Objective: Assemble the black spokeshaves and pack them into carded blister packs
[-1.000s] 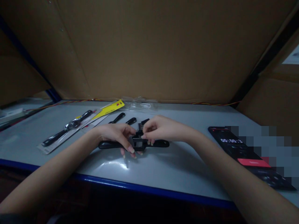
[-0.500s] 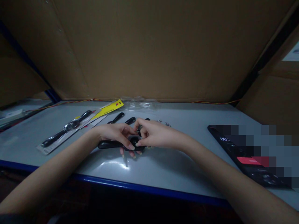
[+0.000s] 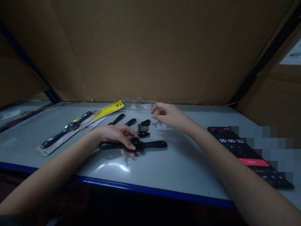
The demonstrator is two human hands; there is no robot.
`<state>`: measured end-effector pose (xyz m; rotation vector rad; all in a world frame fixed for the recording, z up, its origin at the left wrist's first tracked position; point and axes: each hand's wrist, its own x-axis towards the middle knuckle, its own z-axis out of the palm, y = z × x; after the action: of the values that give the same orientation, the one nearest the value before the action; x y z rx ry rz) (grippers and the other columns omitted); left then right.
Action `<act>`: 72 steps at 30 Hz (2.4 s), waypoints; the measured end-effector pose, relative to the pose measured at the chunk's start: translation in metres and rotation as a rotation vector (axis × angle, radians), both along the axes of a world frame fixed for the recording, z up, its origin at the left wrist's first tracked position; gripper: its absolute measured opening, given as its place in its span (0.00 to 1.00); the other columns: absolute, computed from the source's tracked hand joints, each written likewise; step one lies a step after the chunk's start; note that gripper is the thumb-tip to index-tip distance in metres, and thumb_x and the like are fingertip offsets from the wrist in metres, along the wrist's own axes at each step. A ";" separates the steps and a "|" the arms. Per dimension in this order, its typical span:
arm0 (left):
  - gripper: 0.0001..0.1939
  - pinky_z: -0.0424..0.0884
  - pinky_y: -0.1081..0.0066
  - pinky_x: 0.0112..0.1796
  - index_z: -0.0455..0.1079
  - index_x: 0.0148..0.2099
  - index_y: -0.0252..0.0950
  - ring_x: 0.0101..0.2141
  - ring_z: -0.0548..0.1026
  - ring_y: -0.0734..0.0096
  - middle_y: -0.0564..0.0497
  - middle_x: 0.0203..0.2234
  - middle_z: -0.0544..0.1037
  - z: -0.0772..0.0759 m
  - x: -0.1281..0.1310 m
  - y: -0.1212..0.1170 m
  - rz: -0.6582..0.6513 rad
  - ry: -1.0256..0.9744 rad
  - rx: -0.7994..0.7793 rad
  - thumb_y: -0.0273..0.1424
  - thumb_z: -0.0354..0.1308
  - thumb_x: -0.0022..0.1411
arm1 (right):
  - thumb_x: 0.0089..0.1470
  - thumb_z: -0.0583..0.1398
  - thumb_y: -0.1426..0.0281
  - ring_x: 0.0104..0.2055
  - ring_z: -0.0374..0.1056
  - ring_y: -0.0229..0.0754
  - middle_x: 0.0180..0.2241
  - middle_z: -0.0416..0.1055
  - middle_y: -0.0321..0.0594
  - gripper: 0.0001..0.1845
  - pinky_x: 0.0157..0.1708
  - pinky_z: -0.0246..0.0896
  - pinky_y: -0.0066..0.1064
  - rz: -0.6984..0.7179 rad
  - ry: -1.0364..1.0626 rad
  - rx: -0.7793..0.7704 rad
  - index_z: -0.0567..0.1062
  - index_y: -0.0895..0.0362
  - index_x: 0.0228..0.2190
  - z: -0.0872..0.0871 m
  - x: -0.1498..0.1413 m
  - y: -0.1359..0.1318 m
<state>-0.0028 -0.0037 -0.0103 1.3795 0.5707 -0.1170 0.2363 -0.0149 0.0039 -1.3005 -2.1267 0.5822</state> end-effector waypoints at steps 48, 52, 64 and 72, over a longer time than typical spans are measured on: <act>0.15 0.74 0.76 0.30 0.71 0.41 0.29 0.33 0.79 0.68 0.44 0.33 0.80 -0.010 0.002 0.002 0.067 -0.028 -0.130 0.25 0.66 0.49 | 0.49 0.59 0.71 0.29 0.59 0.35 0.25 0.62 0.34 0.04 0.29 0.51 0.27 0.322 -0.071 0.095 0.70 0.57 0.25 -0.012 -0.052 -0.032; 0.14 0.75 0.75 0.32 0.72 0.40 0.28 0.34 0.79 0.67 0.42 0.35 0.79 -0.010 0.002 0.002 0.047 -0.037 -0.100 0.26 0.66 0.48 | 0.51 0.57 0.73 0.30 0.58 0.35 0.27 0.63 0.35 0.05 0.30 0.51 0.27 0.337 -0.081 0.201 0.67 0.57 0.24 -0.015 -0.055 -0.036; 0.16 0.75 0.73 0.33 0.72 0.42 0.27 0.35 0.78 0.67 0.41 0.34 0.79 -0.016 0.001 0.007 0.017 -0.088 -0.126 0.25 0.65 0.50 | 0.60 0.48 0.69 0.30 0.59 0.36 0.30 0.66 0.38 0.11 0.29 0.46 0.29 0.381 -0.454 0.378 0.68 0.56 0.30 -0.015 -0.049 -0.034; 0.18 0.75 0.75 0.30 0.72 0.43 0.28 0.34 0.79 0.65 0.42 0.33 0.79 -0.014 0.002 0.005 0.078 -0.082 -0.150 0.25 0.67 0.47 | 0.61 0.47 0.68 0.25 0.59 0.34 0.26 0.70 0.37 0.15 0.25 0.41 0.30 0.322 -0.524 0.430 0.68 0.57 0.28 -0.020 -0.050 -0.035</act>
<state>-0.0009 0.0018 -0.0239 1.2098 0.5358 -0.0394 0.1866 -0.0496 -0.0164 -0.9389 -2.7184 -0.1278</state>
